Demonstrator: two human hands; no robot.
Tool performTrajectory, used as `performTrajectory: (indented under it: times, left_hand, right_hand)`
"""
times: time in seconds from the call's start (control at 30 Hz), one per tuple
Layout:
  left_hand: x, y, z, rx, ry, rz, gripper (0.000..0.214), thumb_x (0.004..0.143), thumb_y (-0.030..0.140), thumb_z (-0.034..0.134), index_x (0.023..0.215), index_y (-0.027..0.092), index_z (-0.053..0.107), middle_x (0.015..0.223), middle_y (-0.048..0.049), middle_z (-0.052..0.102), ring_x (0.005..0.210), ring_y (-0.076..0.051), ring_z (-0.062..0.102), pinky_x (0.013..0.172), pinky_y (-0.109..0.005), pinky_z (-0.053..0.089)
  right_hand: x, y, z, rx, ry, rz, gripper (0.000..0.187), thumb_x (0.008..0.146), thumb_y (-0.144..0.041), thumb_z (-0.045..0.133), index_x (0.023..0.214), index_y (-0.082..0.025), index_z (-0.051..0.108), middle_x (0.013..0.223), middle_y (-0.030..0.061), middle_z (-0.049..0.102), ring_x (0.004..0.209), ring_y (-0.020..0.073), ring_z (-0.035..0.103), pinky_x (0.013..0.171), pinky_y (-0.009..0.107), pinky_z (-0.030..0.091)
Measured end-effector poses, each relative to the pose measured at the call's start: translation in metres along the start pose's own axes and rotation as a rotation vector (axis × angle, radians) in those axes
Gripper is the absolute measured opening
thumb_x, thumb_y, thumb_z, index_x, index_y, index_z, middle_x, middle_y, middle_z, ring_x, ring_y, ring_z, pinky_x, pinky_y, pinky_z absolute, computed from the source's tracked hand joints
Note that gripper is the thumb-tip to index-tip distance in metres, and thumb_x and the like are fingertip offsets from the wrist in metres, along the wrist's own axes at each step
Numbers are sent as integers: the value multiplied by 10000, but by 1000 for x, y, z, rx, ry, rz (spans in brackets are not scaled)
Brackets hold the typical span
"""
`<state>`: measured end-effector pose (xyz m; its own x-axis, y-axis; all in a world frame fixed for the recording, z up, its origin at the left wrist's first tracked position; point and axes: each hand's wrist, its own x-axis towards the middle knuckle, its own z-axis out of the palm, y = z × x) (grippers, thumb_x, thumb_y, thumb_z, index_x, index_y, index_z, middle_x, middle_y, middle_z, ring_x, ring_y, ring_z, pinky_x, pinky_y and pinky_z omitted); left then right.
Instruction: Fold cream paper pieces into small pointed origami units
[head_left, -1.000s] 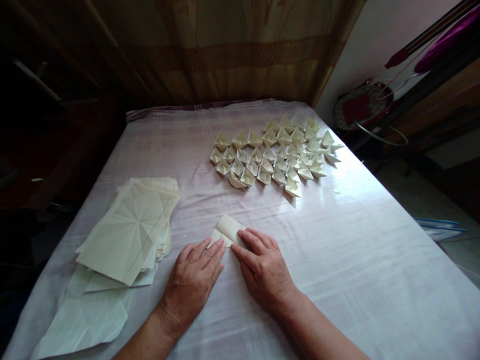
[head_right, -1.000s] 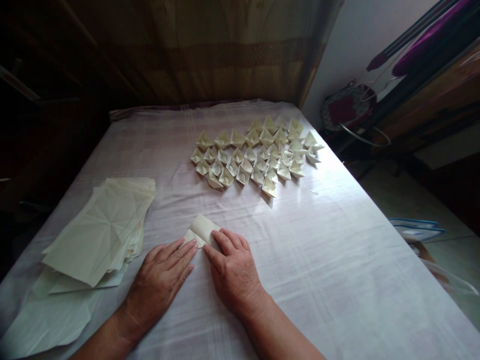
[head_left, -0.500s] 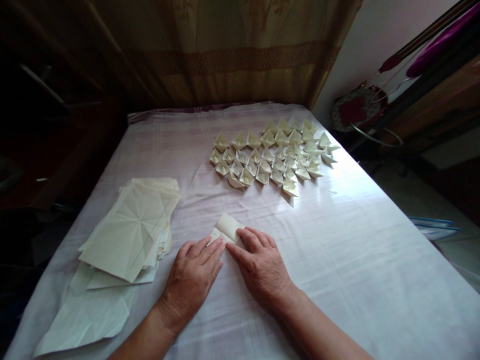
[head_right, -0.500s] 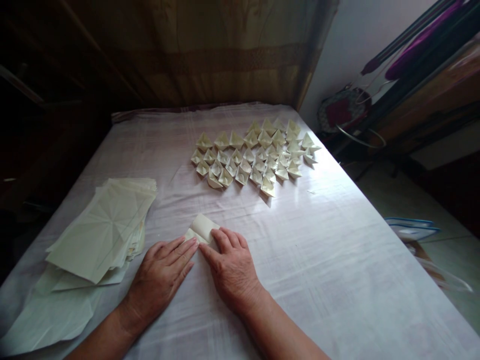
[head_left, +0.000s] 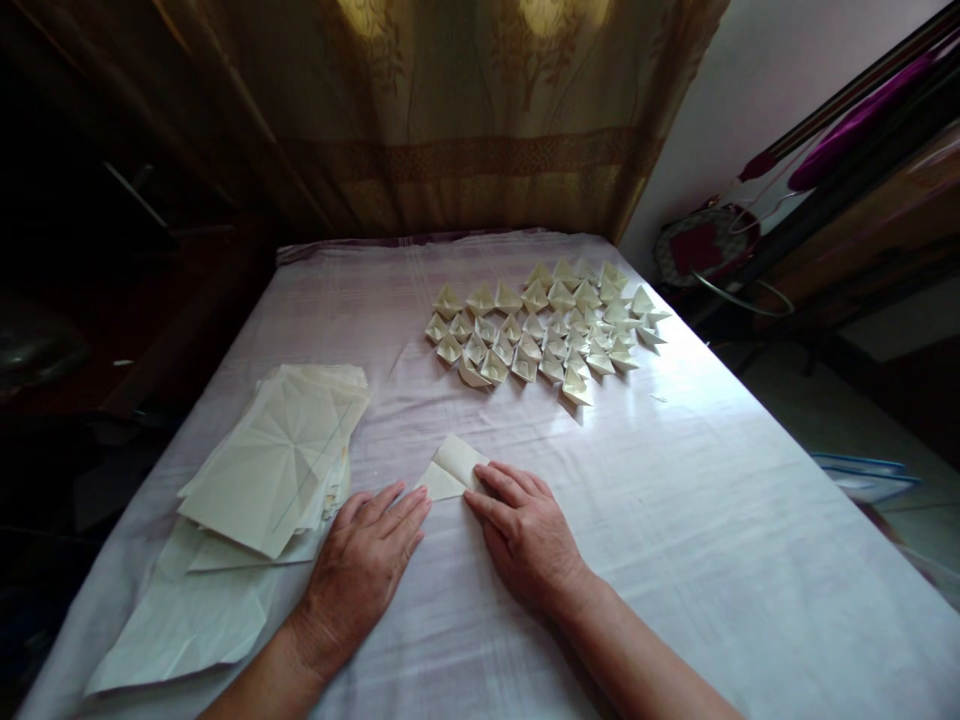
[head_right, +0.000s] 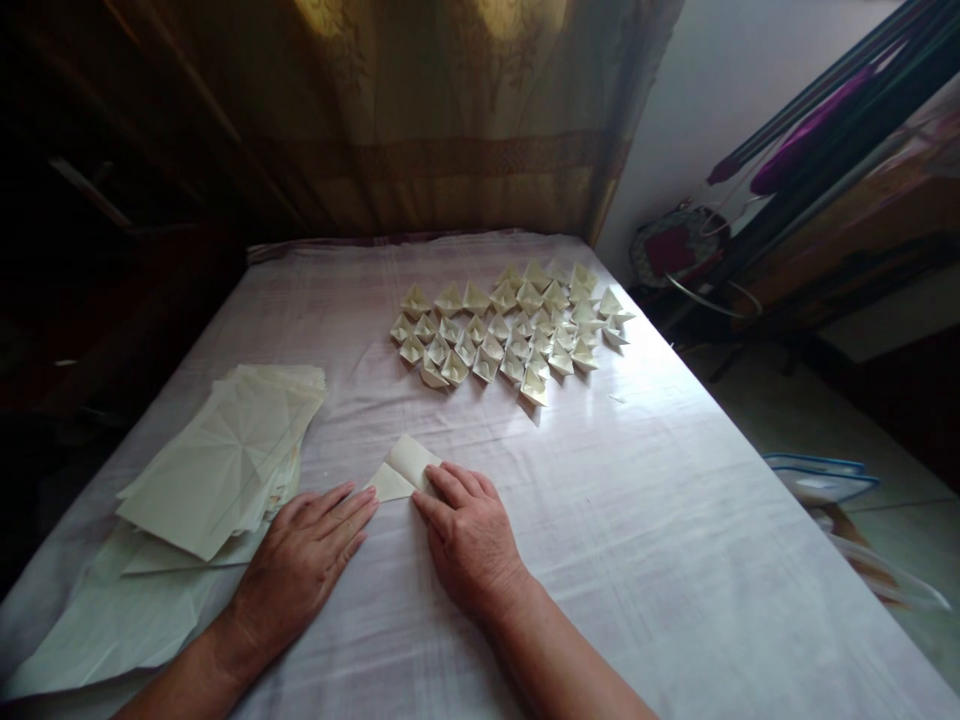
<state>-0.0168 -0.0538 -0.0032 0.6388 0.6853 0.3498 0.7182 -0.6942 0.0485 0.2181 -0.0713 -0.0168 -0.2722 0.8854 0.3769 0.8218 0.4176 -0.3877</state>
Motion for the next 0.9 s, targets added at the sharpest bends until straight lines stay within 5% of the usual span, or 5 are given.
performTrajectory:
  times: [0.2,0.4,0.53,0.7,0.9]
  left_hand:
    - [-4,-6,-8,3,48,-26,323,1013,230,390,1166,236,674,1161,-6,734,1078,-215,631,928,-405,371]
    - [21,6,-10,-22,121,-94,190,961,276,519,934,212,696,978,-41,725,934,-210,618,885,-383,405]
    - [42,16,1,-20,65,-44,131,914,223,598,1021,243,672,970,-32,695,903,-194,615,826,-345,430]
    - [55,12,11,101,-70,68,109,937,221,556,873,201,642,820,-43,665,762,-199,626,696,-325,429]
    - [51,4,13,110,-42,195,230,932,67,456,801,167,616,712,-42,646,627,-175,616,620,-292,437]
  right_hand:
    - [0,-2,1,8,5,22,366,817,-96,591,1109,-274,724,1251,70,663,1176,256,563,955,426,466]
    - [3,-4,0,6,39,20,323,836,-101,581,1059,-276,736,1201,68,682,1126,246,589,919,414,477]
    - [4,-2,2,37,62,16,304,844,-113,575,1048,-268,737,1172,66,694,1109,231,605,925,403,480]
    - [2,5,5,88,77,-2,273,851,-142,560,1029,-250,737,1147,66,709,1105,221,615,942,398,487]
    - [8,12,13,38,106,5,423,763,-111,575,1167,-185,677,1255,119,655,1168,256,577,978,435,472]
